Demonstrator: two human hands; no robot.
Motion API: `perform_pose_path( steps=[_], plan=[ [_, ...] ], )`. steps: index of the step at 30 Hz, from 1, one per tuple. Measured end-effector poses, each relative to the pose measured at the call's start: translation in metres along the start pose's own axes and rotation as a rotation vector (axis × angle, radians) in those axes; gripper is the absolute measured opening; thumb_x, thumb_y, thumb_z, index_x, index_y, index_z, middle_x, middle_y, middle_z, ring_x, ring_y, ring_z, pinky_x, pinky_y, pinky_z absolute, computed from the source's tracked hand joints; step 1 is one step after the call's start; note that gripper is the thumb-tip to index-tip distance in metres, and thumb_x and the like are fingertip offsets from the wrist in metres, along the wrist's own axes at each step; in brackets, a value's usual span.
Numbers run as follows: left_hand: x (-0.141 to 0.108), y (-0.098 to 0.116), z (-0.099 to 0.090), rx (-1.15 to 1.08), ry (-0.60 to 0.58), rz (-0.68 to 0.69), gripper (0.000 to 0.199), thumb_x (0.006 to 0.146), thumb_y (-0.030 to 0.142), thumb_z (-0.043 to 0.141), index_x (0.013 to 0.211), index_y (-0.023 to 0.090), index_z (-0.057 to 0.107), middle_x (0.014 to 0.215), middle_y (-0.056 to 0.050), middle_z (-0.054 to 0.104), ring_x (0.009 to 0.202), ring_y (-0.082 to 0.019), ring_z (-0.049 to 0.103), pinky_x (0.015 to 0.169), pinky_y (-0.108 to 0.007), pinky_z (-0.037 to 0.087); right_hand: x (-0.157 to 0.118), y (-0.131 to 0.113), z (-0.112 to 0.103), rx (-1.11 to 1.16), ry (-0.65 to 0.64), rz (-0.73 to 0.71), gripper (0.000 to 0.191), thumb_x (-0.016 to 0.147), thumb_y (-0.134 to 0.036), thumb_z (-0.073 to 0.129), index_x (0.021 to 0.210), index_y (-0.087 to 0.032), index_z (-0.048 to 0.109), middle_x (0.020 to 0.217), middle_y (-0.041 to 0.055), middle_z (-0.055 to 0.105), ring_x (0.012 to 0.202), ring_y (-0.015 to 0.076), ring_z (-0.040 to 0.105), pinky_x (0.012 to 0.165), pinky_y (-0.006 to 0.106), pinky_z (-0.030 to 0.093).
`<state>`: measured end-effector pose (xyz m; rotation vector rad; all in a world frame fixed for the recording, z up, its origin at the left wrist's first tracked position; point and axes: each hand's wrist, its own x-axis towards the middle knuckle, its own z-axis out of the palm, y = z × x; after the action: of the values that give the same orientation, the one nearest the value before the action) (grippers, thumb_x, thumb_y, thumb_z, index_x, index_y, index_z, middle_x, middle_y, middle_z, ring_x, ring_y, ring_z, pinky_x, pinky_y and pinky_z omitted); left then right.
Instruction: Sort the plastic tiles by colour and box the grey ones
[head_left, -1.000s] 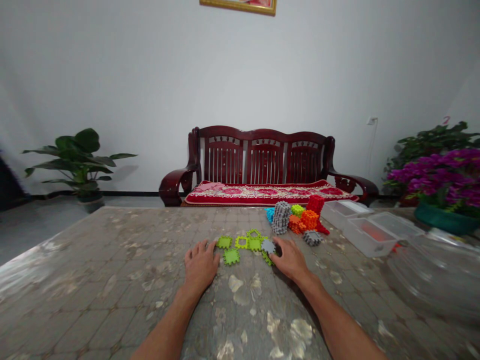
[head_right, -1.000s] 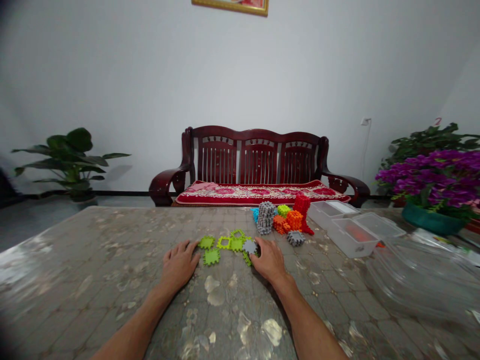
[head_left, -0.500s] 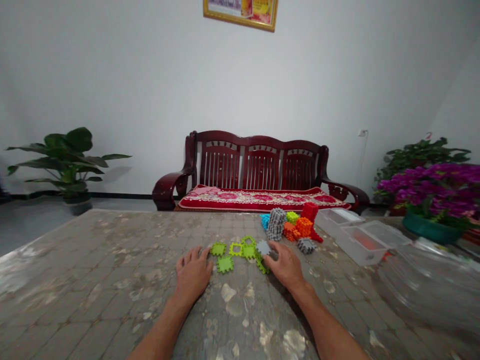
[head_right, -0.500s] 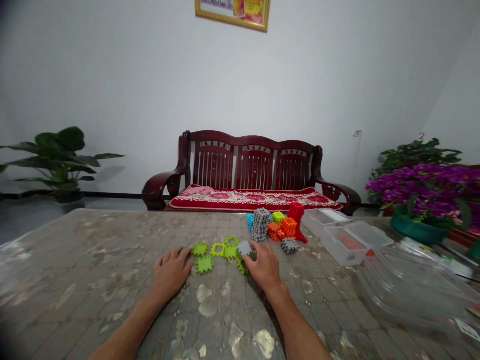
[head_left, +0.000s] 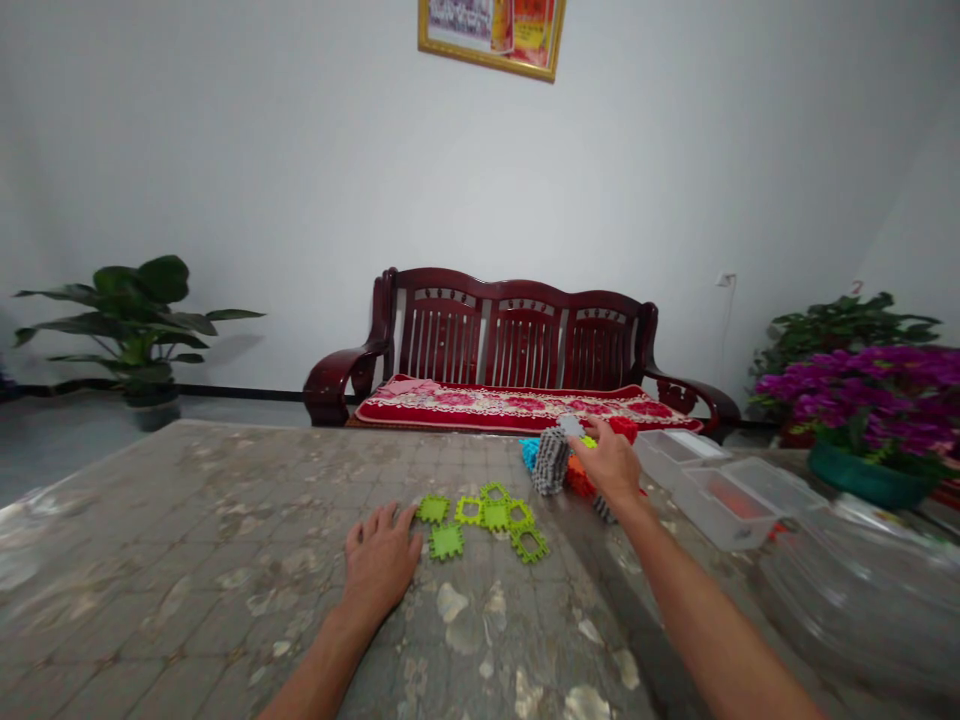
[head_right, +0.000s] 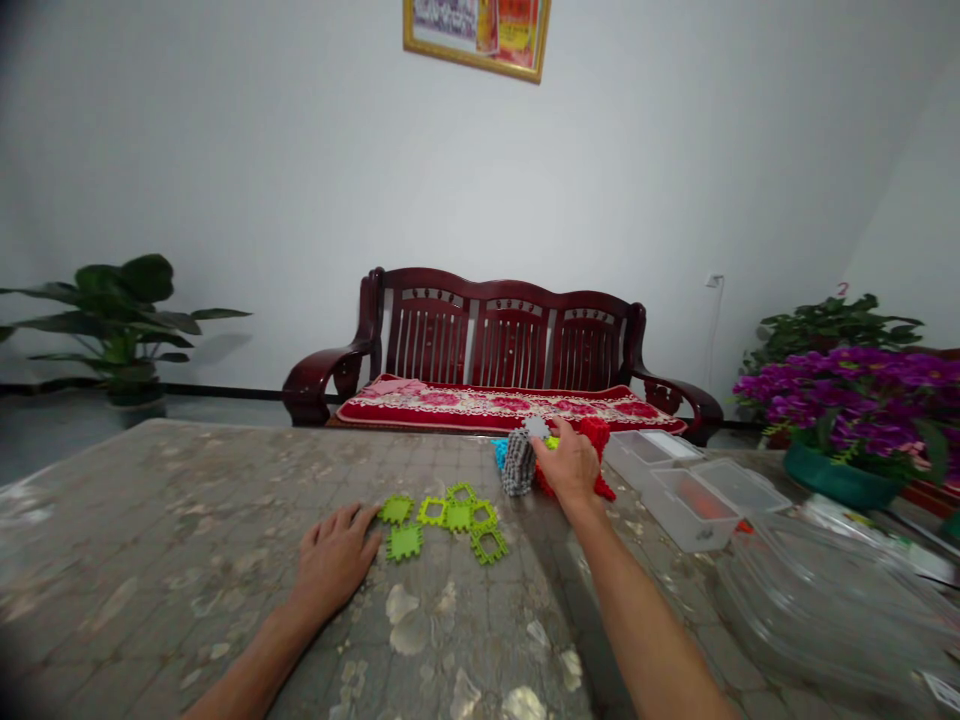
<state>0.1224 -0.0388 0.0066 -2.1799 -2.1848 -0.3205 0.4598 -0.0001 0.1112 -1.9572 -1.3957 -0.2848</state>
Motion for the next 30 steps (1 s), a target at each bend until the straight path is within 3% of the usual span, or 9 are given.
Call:
perform_pose_path(
  steps=[12, 30],
  plan=[
    [-0.001, 0.002, -0.004, -0.003, -0.029, -0.007, 0.049, 0.098, 0.031, 0.042, 0.145, 0.027, 0.055, 0.154, -0.012, 0.051, 0.142, -0.029, 0.045, 0.117, -0.050, 0.028, 0.010, -0.015, 0.002, -0.264, -0.091, -0.052, 0.050, 0.087, -0.053, 0.063, 0.130, -0.027, 0.065, 0.107, 0.0081, 0.076, 0.103, 0.0275, 0.067, 0.087, 0.037, 0.048],
    [-0.003, 0.002, -0.007, -0.006, -0.033, -0.001, 0.049, 0.098, 0.030, 0.041, 0.144, 0.026, 0.055, 0.153, -0.012, 0.052, 0.141, -0.029, 0.047, 0.117, -0.050, 0.028, 0.009, -0.019, 0.002, -0.353, -0.136, -0.081, 0.047, 0.089, -0.053, 0.058, 0.128, -0.027, 0.066, 0.109, 0.0087, 0.075, 0.106, 0.0278, 0.065, 0.089, 0.037, 0.045]
  ],
)
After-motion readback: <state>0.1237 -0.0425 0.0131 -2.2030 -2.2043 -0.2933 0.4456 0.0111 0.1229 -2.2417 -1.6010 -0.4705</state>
